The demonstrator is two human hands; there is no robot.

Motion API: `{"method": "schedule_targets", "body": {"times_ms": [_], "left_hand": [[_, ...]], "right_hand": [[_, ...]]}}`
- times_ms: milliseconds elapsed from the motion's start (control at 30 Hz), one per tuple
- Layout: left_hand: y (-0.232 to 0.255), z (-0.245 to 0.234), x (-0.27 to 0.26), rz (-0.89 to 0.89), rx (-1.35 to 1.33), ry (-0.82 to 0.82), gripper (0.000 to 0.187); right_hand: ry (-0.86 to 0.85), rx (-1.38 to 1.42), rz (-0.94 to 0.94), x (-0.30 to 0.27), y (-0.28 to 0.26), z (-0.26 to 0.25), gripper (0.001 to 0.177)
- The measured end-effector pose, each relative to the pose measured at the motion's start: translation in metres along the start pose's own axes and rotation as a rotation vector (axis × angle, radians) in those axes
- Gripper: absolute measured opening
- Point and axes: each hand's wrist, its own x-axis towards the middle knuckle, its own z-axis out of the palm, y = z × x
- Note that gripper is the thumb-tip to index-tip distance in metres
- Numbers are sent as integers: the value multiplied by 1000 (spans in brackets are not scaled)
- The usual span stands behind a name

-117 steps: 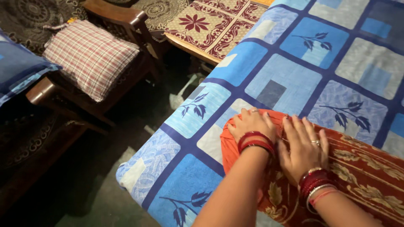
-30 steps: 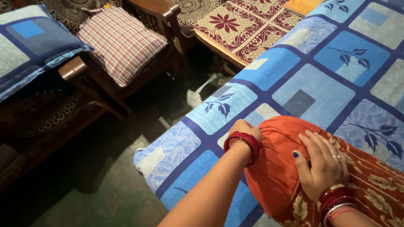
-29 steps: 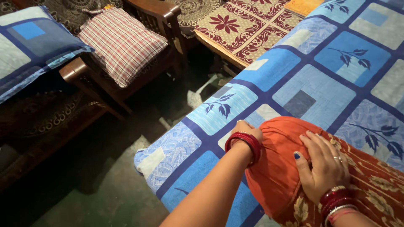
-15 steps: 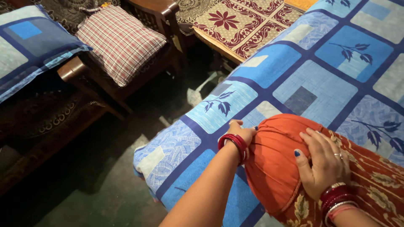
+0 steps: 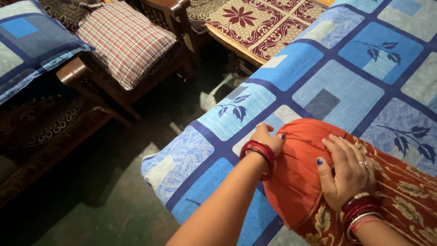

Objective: The person picks up a cylindrical orange pillow with gold embroidery and places it on a bed. They smooth and adjust the pillow repeatedly with both hands, then place a second similar pillow beside it and continue smoothing both.

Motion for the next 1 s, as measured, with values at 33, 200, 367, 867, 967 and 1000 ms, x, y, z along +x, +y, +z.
{"method": "schedule_targets", "body": {"times_ms": [33,200,367,867,967,1000], "left_hand": [[-6,3,11,-32,-229,-22,44],[-19,3,25,2,-413,-218,39],[22,30,-25,526,434,440,51],[55,58,-71,772,787,89,49],[56,54,-62,779,832,99,48],[57,53,-60,766,845,100,49]], "right_hand": [[-6,-1,12,1,0,-1,50],[-20,-5,19,5,-3,1,50],[26,-38,10,1,3,4,50],[-24,-112,13,-14,37,16,56],[-73,-69,-35,-19,61,5,57],[-110,-162,23,-23,73,-2,60]]}}
